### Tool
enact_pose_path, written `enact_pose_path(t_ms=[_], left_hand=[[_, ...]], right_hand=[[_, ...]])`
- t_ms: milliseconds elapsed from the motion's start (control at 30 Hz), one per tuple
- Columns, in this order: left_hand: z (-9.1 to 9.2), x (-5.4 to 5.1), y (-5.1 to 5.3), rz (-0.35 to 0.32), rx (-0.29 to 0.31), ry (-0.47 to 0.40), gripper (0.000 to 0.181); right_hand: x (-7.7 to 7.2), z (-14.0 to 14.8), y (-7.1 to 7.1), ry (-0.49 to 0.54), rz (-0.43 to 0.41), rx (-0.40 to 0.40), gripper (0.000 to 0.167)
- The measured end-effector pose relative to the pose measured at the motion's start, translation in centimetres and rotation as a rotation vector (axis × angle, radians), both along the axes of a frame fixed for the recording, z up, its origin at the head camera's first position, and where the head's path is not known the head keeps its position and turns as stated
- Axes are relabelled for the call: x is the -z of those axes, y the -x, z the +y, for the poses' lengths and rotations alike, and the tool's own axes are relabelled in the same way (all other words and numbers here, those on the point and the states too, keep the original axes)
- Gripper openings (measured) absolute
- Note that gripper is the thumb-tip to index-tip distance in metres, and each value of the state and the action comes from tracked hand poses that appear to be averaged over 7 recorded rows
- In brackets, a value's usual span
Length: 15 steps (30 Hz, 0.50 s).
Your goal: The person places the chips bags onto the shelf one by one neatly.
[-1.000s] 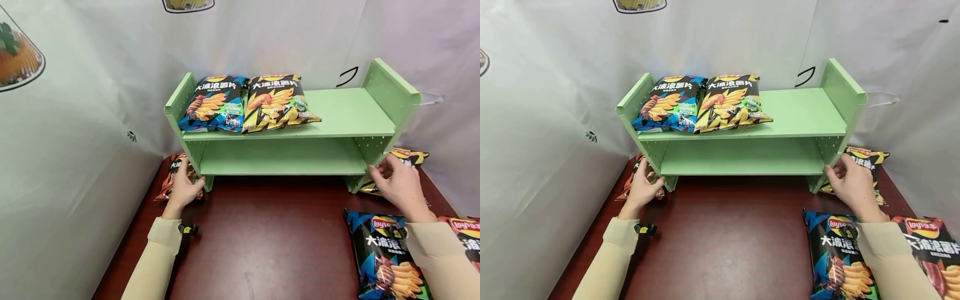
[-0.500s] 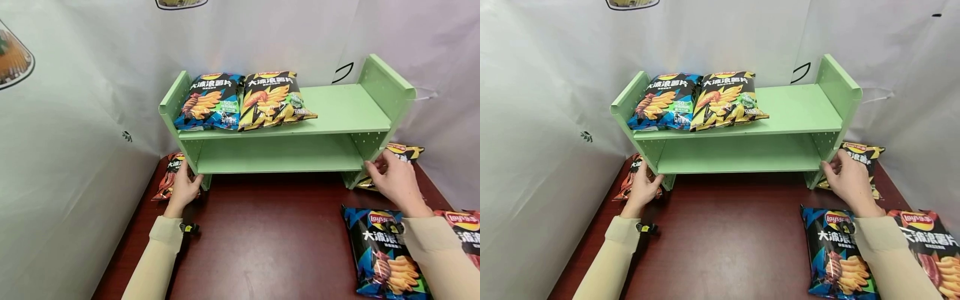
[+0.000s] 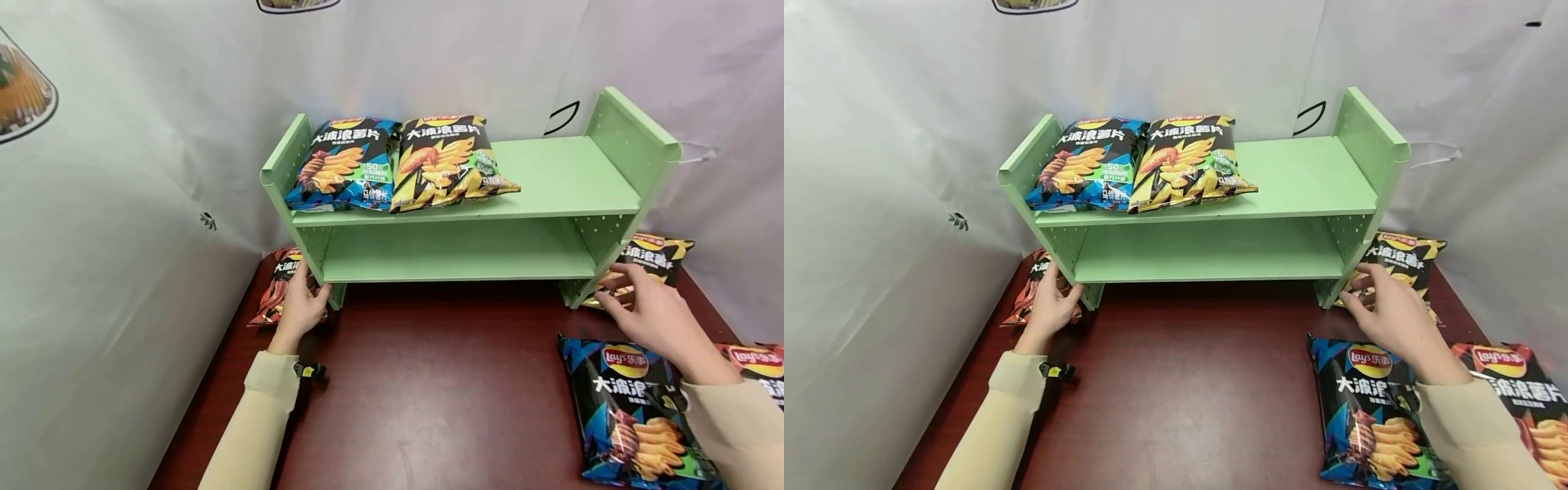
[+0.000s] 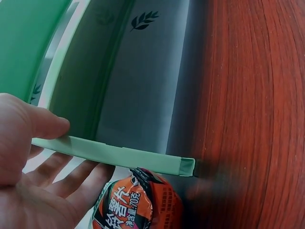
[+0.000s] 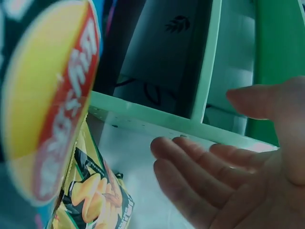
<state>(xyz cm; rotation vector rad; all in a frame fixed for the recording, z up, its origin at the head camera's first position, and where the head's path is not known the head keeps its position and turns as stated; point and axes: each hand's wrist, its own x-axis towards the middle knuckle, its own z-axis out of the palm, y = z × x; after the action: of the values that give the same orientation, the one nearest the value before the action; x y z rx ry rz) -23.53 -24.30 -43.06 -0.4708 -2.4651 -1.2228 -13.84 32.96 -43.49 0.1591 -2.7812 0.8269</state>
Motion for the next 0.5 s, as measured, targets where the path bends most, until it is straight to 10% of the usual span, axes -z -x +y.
enact_pose_path(t_ms=[500], left_hand=[[0.1,0.2,0.1,0.005,0.013,-0.036,0.06]], right_hand=[[2.3,-0.7,-6.1,-0.192,-0.064,0.002,0.071]])
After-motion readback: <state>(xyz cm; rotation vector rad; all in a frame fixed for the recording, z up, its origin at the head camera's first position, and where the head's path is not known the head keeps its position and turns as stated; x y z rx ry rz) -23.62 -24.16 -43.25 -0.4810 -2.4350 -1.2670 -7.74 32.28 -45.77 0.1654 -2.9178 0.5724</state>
